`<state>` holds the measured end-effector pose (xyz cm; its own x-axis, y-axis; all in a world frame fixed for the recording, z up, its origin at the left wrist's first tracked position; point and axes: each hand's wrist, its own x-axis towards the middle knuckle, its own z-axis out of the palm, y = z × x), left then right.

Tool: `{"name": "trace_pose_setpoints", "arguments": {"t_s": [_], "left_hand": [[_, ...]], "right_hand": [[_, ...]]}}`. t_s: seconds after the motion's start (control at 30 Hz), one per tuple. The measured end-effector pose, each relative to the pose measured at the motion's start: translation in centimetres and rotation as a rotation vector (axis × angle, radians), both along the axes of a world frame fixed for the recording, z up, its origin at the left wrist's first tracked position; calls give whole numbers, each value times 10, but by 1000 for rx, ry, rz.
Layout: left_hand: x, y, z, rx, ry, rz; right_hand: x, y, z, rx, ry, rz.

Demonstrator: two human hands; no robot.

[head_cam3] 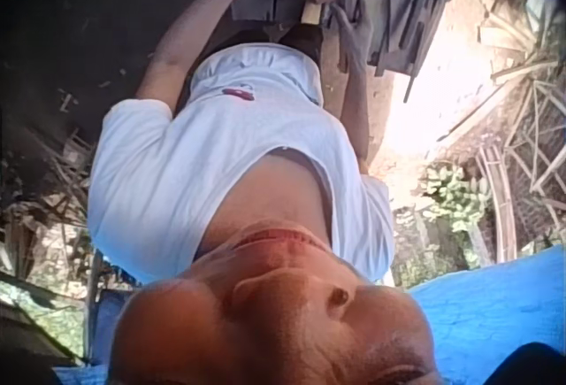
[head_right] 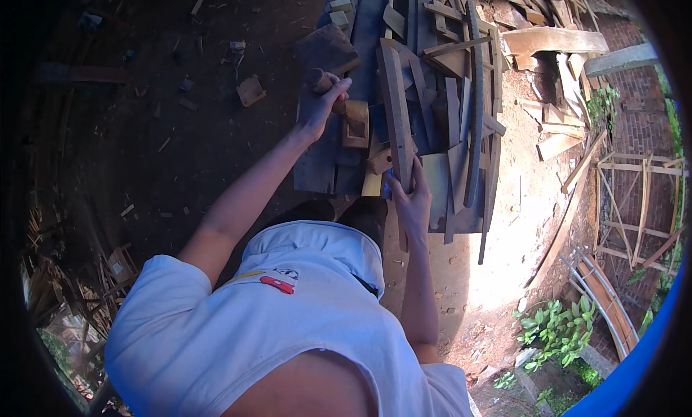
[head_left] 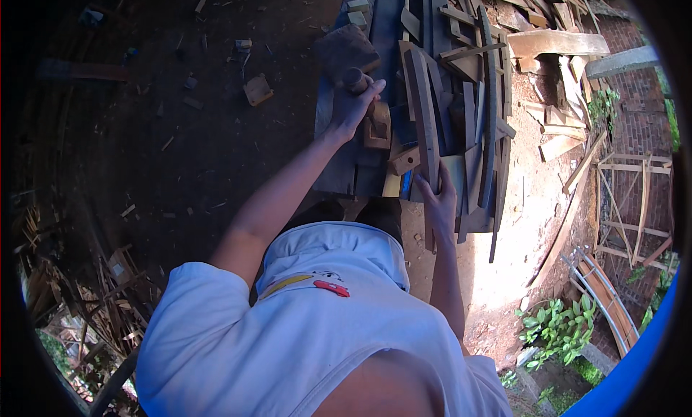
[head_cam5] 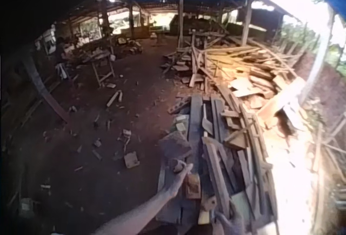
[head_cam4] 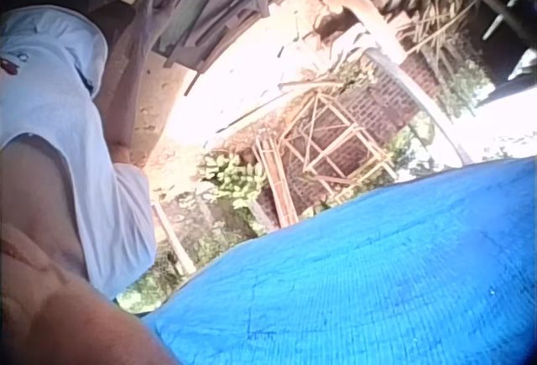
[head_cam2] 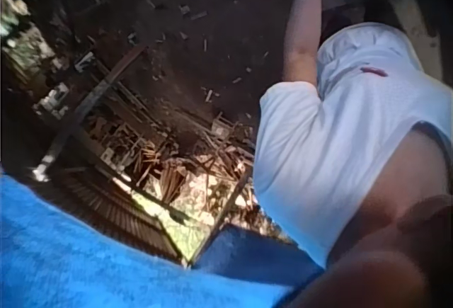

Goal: Handling and inspecting wooden planks in a woodworking shop.

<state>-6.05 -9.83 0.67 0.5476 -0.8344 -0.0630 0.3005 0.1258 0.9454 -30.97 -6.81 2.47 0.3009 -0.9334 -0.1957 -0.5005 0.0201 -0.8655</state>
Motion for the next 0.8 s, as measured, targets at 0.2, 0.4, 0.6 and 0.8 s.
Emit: {"name": "trace_pose_setpoints", "arguments": {"t_s": [0.2,0.4,0.6,0.8], "left_hand": [[-2,-3,4,102,-315,-275],[-22,-17,-2,-28,-312,405],[-6,-22,-22,28,-428,434],[-4,-11,7,166,-272,-80]], "right_hand": [[-1,2,2,27,15,16],[4,-6,22,145,48,26],[-11,-39,13,60,52,111],[-23,-63,5,44,52,149]]}}
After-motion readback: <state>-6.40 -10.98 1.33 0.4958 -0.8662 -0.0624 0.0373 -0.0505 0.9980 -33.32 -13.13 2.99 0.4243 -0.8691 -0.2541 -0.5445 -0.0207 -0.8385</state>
